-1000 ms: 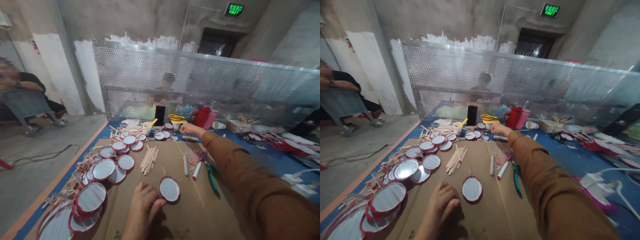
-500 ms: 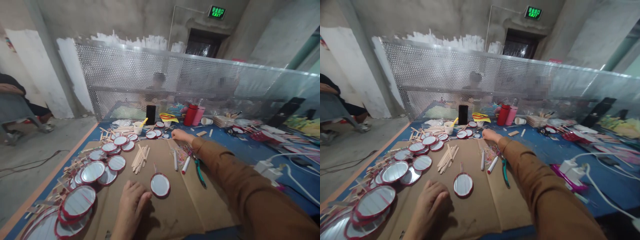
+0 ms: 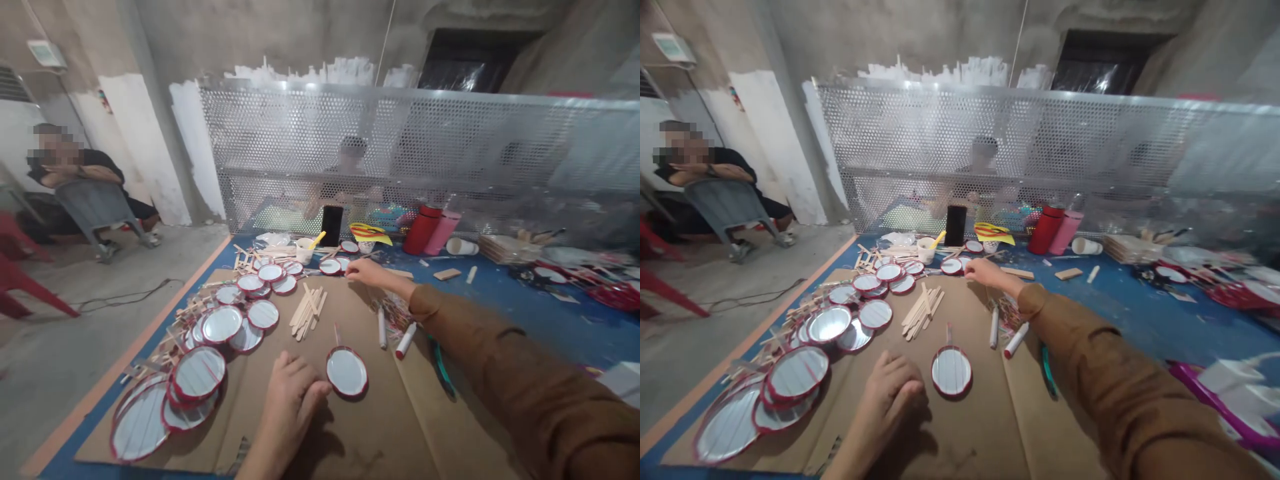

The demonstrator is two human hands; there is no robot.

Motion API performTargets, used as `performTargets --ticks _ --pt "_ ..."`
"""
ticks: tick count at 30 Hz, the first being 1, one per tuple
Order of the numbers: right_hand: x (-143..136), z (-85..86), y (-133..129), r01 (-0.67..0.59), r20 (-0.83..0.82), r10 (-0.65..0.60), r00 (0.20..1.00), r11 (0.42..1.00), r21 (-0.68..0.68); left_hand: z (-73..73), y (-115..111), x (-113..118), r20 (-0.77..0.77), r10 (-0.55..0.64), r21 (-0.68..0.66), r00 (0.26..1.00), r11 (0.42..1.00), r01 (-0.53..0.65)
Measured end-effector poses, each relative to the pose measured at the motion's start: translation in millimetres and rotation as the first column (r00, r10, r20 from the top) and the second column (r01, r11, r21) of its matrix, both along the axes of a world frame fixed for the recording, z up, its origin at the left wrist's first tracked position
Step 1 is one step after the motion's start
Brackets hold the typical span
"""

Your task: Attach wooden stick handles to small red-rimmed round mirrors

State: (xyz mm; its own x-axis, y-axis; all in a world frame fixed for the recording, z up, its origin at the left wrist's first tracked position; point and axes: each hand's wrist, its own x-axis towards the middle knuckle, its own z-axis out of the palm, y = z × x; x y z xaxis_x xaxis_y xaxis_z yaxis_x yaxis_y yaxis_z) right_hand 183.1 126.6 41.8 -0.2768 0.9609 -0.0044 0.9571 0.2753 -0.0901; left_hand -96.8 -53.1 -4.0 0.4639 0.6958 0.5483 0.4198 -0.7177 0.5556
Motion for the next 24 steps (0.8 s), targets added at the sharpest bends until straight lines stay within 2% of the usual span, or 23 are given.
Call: performTargets --ticks 2,5,11,15,18,21,24 --pt "-24 -3.0 5 -0.066 -0.022 0.066 0.998 0.998 0.004 0.0 -1 0 0.008 0.017 -0.021 1.0 1.0 -0.017" --pt "-55 -9.9 15 -0.091 -0.026 0.092 0.995 0.996 0.025 0.1 -2 0 0.021 0.031 -0.053 0.999 0.998 -0.03" --pt "-92 -20.9 33 0.042 -0.001 -0.042 0.999 0.998 0.049 -3.9 -1 1 0.03 0.016 -0.09 0.999 0.996 -0.013" --pt "-94 -18.0 35 0.095 0.026 -0.095 0.995 0.995 0.018 -3.4 -2 2 0.042 0.011 -0.099 0.999 0.995 -0.007" --pt "-84 -13.2 30 0.062 0.051 -0.061 0.997 0.998 -0.021 0.1 -4 2 0.045 0.018 -0.1 0.999 0.995 -0.014" --pt "-70 -7.2 18 0.032 0.081 -0.027 0.996 0.998 -0.057 2.9 -4 2 0.038 0.018 -0.101 0.999 0.995 -0.014" --pt "-51 4.0 -3 0.067 0.133 -0.055 0.99 0.993 -0.093 3.5 -3 0 0.007 0.0 -0.099 1.0 0.995 0.001"
